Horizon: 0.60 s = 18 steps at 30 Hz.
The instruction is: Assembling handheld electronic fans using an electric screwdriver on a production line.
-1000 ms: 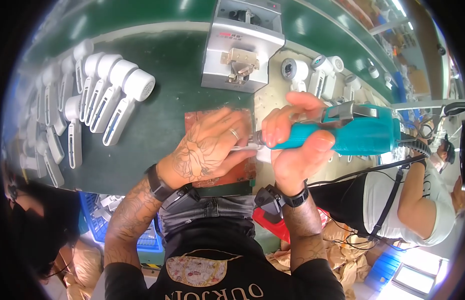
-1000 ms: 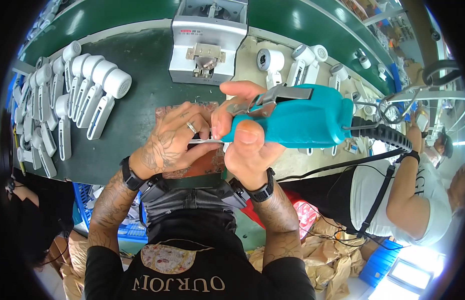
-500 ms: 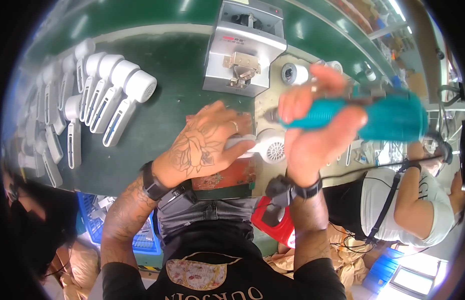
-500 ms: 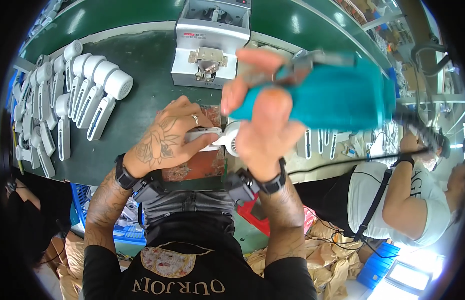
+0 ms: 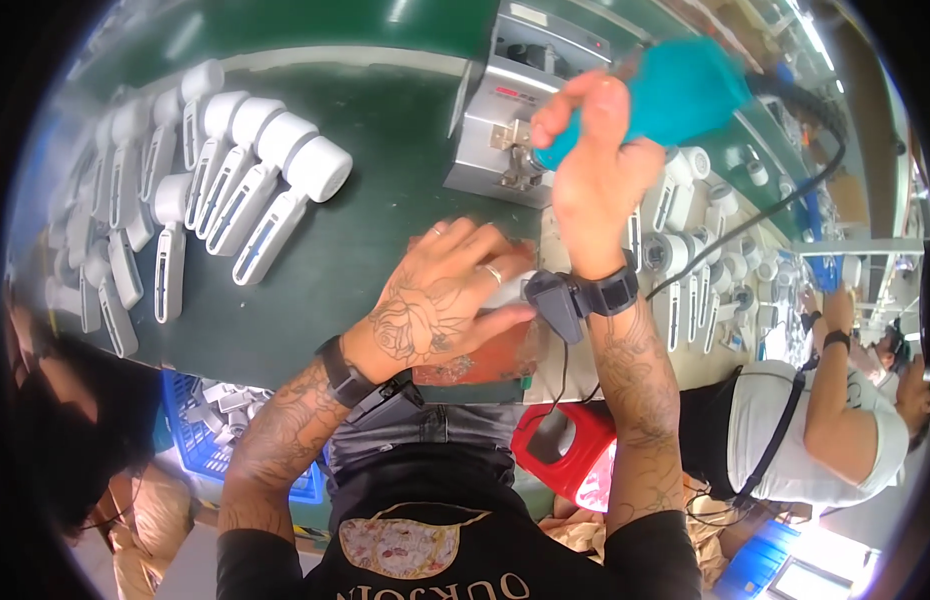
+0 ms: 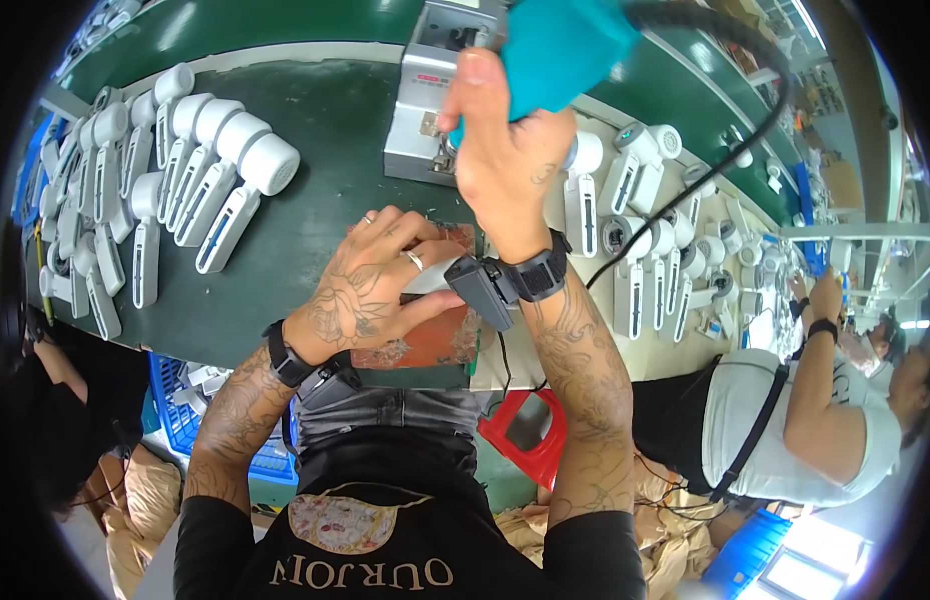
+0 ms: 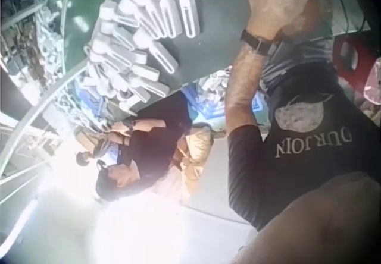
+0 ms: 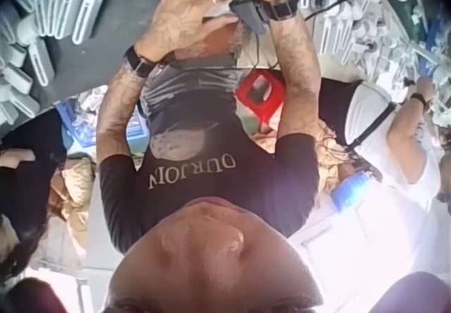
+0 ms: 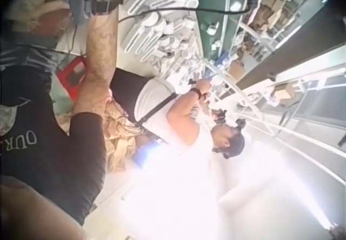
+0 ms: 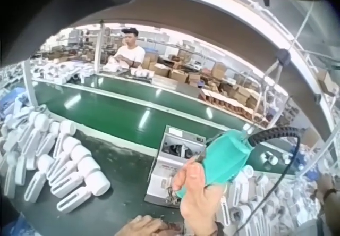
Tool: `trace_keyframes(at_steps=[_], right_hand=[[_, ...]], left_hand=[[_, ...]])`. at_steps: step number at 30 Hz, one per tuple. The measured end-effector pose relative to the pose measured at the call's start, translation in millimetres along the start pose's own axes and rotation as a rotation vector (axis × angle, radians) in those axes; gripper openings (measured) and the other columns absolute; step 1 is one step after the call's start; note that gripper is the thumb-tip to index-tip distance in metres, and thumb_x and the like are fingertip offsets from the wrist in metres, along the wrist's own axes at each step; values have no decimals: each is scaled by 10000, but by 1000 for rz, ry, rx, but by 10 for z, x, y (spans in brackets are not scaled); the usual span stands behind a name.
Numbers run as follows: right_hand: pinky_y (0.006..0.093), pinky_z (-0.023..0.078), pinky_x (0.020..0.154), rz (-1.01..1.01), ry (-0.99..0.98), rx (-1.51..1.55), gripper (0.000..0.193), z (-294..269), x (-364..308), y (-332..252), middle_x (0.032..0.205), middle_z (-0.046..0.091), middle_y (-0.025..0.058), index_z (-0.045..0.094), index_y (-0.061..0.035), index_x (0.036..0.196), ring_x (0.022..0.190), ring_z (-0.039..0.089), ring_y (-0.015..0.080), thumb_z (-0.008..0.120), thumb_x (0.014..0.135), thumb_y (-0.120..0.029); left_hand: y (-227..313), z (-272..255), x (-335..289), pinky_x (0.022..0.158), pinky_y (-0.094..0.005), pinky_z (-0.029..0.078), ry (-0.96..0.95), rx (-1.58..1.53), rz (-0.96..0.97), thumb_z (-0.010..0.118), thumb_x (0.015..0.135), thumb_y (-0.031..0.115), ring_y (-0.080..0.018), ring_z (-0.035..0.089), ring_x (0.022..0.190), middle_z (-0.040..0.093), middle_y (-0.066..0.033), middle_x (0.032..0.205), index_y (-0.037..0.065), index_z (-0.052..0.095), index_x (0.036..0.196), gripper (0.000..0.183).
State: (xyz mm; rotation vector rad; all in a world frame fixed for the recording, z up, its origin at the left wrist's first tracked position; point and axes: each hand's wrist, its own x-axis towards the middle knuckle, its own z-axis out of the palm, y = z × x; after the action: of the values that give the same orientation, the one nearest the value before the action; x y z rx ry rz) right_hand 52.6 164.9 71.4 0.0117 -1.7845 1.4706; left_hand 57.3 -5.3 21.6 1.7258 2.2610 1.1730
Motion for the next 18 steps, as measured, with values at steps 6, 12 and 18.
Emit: trace_keyframes(at_steps=[6, 12, 18], right_hand=[[279, 433, 547, 140, -105, -92, 343, -37, -172, -267, 675, 565, 61, 591, 32, 1006, 595, 548, 133, 504, 1041, -298], [318, 454, 582, 141, -13, 35, 633, -385, -589, -496, 676, 549, 87, 524, 69, 1111, 610, 543, 182, 531, 975, -549], [321, 456, 589, 191, -47, -1, 599, -372, -636, -501, 684, 562, 103, 511, 63, 1093, 619, 557, 193, 550, 970, -522]], left_hand=[[-52, 32, -52, 885, -446, 445, 14, 14, 0, 727, 803, 323, -305, 533, 987, 540, -89, 1055, 102, 619, 1215, 480], [-8, 54, 17, 834, -412, 432, 44, -33, -1, 763, 787, 301, -284, 533, 931, 575, -69, 1027, 106, 676, 1141, 413], [-36, 37, -17, 843, -424, 447, 13, 20, 4, 737, 801, 311, -278, 537, 949, 548, -61, 1019, 107, 616, 1217, 478]])
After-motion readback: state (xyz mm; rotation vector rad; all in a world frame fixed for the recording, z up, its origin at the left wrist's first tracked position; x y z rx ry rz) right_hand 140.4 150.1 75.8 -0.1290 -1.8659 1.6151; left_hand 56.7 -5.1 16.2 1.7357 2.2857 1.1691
